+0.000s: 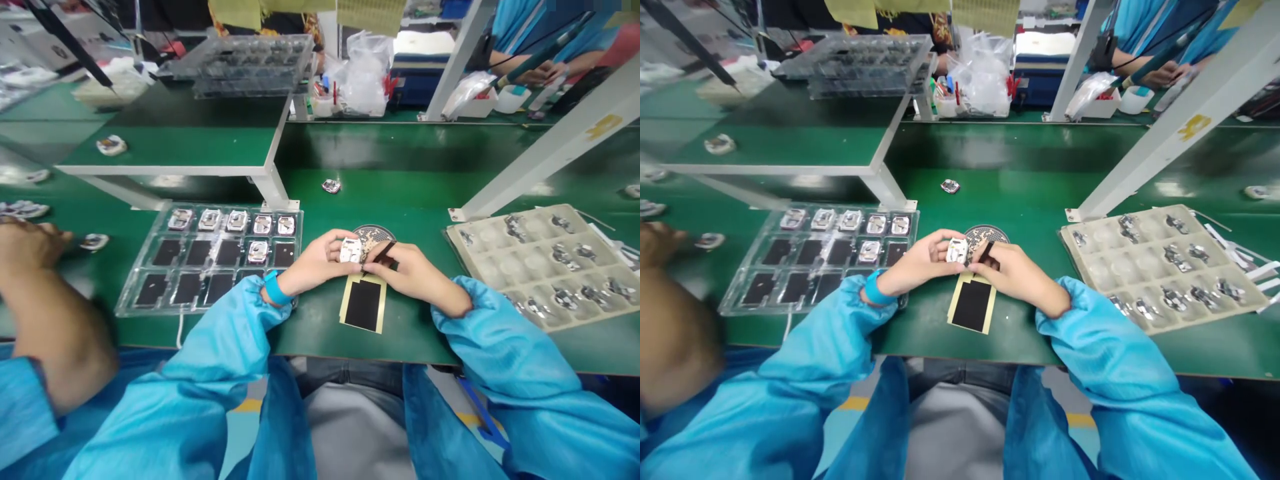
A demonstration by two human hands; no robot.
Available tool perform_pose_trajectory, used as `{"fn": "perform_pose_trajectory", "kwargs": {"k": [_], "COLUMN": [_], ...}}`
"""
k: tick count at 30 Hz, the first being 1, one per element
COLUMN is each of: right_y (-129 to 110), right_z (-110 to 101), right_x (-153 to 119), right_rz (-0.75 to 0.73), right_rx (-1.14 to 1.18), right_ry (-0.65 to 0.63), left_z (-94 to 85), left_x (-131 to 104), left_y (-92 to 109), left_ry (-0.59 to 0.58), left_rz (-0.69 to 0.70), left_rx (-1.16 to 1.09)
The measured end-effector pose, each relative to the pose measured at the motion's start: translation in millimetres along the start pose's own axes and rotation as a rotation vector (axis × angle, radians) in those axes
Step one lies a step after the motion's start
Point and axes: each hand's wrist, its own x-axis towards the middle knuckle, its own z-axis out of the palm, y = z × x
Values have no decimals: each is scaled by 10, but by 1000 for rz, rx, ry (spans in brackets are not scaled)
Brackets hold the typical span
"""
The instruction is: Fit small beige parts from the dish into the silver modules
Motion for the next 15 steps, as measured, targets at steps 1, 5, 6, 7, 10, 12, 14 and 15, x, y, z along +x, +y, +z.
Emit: {"fn": "perform_pose_trajectory", "kwargs": {"k": [1,5,6,7,10,12,14,15], "right_y": [7,29,32,35,41,41,30,19], "right_z": [7,21,22,24,39,52,56,53], "right_x": [2,5,4,4,5,5,3,0], "right_rz": [6,36,46,56,89,107,133,148], "right_rx": [6,60,70,76,71,67,110,155], "right_ry": [5,-6,-10,-10,14,30,39,46], "left_z": [18,74,81,87,100,109,116,118], "left_x": [2,6,-1,-10,-38,-48,-50,-49], "left_y": [-31,-77,-76,-74,-70,-76,-88,-95], "left_ry": [13,107,120,129,151,164,167,167], "left_rz": [-2,23,33,42,48,35,18,11], "left_rx": [-6,4,17,29,74,113,143,152]}}
